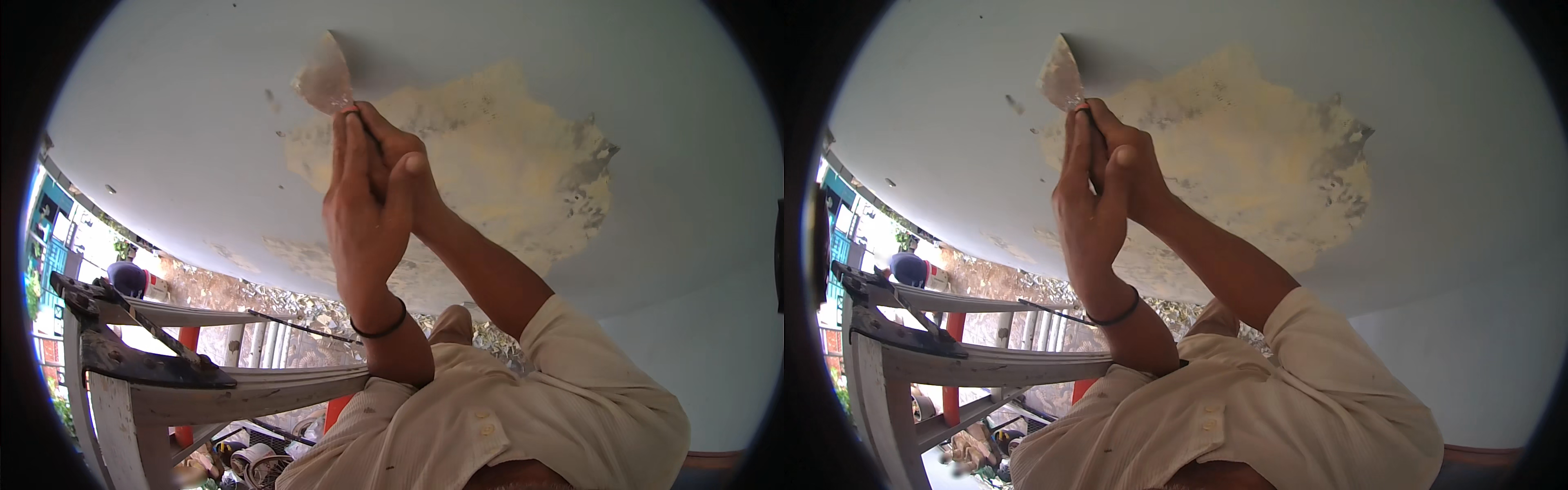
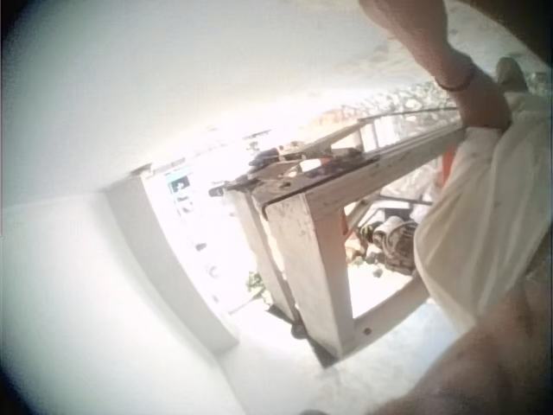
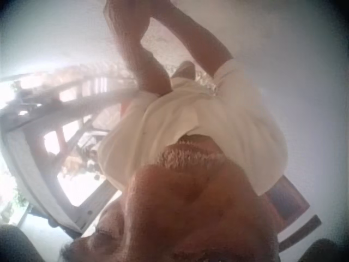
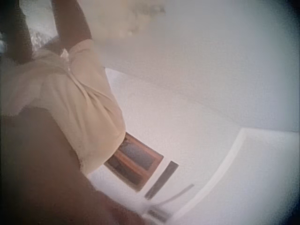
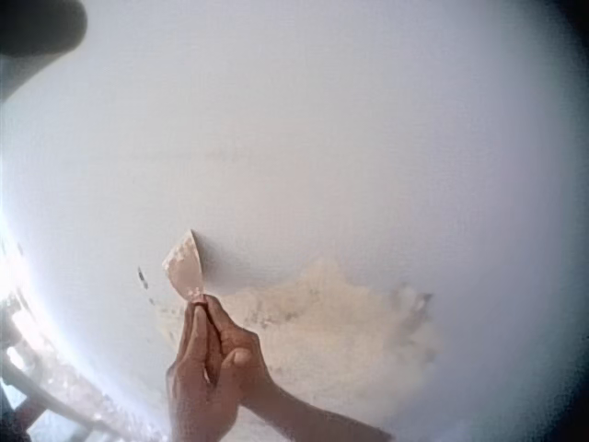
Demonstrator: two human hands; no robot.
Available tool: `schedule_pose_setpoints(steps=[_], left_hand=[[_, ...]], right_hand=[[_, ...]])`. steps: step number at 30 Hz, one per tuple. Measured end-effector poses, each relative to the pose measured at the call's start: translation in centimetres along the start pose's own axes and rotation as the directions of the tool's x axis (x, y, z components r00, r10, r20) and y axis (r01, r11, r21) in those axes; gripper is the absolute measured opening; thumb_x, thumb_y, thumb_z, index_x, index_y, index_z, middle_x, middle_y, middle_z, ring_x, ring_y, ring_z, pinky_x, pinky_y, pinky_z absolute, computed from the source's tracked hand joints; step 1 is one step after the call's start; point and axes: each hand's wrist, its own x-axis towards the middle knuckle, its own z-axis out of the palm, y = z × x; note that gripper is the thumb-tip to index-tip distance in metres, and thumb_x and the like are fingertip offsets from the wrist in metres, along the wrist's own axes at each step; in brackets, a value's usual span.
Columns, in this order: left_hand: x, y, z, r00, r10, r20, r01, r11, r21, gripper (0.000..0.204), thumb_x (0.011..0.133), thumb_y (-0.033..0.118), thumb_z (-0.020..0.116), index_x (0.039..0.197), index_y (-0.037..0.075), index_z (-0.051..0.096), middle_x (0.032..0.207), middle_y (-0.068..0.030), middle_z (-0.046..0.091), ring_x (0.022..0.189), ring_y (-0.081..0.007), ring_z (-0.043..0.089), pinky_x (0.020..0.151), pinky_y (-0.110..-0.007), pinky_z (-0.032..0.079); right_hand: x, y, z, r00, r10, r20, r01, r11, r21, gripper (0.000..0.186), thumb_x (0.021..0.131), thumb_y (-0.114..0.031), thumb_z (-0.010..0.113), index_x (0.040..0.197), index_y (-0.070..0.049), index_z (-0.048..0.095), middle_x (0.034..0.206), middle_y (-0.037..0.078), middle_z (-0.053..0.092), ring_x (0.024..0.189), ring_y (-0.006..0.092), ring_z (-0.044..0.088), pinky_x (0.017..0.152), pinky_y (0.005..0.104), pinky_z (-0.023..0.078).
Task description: The person stands on a ladder and uses a putty knife to apply and smooth a yellowish plaster-like compound onto a ceiling. They repeatedly spread the material, scrape excess, and occasionally wipe the surface with their hand to check smoothness.
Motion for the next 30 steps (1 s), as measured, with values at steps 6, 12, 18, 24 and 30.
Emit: schedule_pose_setpoints(steps=[6,12,18,24,30], left_hand=[[0.3,-1.1,-2.4,0.986,-0.166,-0.026,0.167,0.983,0.081,0.068,0.099,0.048,0.074,0.138,-0.008,0.066,0.147,-0.0335,0.061,0.134,-0.0459,0.063,0.102,-0.049,0.057],[0.5,-2.0,-1.3,0.960,-0.156,0.235,0.100,0.968,0.232,0.067,0.093,0.044,0.080,0.135,-0.007,0.069,0.136,-0.0303,0.069,0.081,-0.0241,0.068,0.070,-0.037,0.054],[-0.5,-3.1,-0.6,0.966,-0.006,0.258,-0.068,0.958,0.277,0.069,0.091,0.039,0.080,0.140,-0.008,0.065,0.149,-0.0311,0.059,0.132,-0.0415,0.065,0.101,-0.046,0.058],[-0.3,-1.5,-0.8,0.969,-0.013,0.245,-0.041,0.976,0.212,0.069,0.088,0.033,0.082,0.142,-0.007,0.064,0.149,-0.0302,0.060,0.138,-0.0416,0.061,0.103,-0.047,0.058],[0.0,-0.6,-1.2,0.971,-0.038,0.237,-0.006,0.983,0.184,0.072,0.088,0.031,0.083,0.145,-0.006,0.062,0.153,-0.0293,0.057,0.137,-0.0408,0.063,0.100,-0.048,0.060]], right_hand=[[-4.2,0.8,2.1,0.988,0.124,-0.094,-0.145,0.949,-0.281,0.040,0.112,-0.025,0.057,0.143,-0.001,0.050,0.078,0.005,0.063,0.067,0.0135,0.060,0.063,0.0315,0.051],[-11.6,3.4,0.2,0.906,0.369,-0.206,-0.353,0.929,0.112,0.054,0.114,-0.020,0.053,0.160,0.003,0.036,0.087,0.000,0.056,0.071,0.0083,0.052,0.065,0.0296,0.048],[-8.5,5.4,2.3,0.964,0.041,-0.261,-0.033,0.999,0.037,0.053,0.112,-0.011,0.054,0.160,0.002,0.036,0.096,-0.003,0.052,0.084,0.0046,0.050,0.073,0.0231,0.044],[-6.2,4.4,2.2,0.959,0.104,-0.264,-0.023,0.955,0.295,0.050,0.113,-0.014,0.055,0.158,0.002,0.039,0.101,-0.002,0.055,0.086,0.0051,0.051,0.075,0.0221,0.044],[-9.3,4.8,1.5,0.959,0.005,-0.282,-0.096,0.946,-0.309,0.047,0.112,-0.016,0.059,0.152,0.003,0.045,0.109,0.001,0.059,0.090,0.0075,0.056,0.080,0.0237,0.048]])
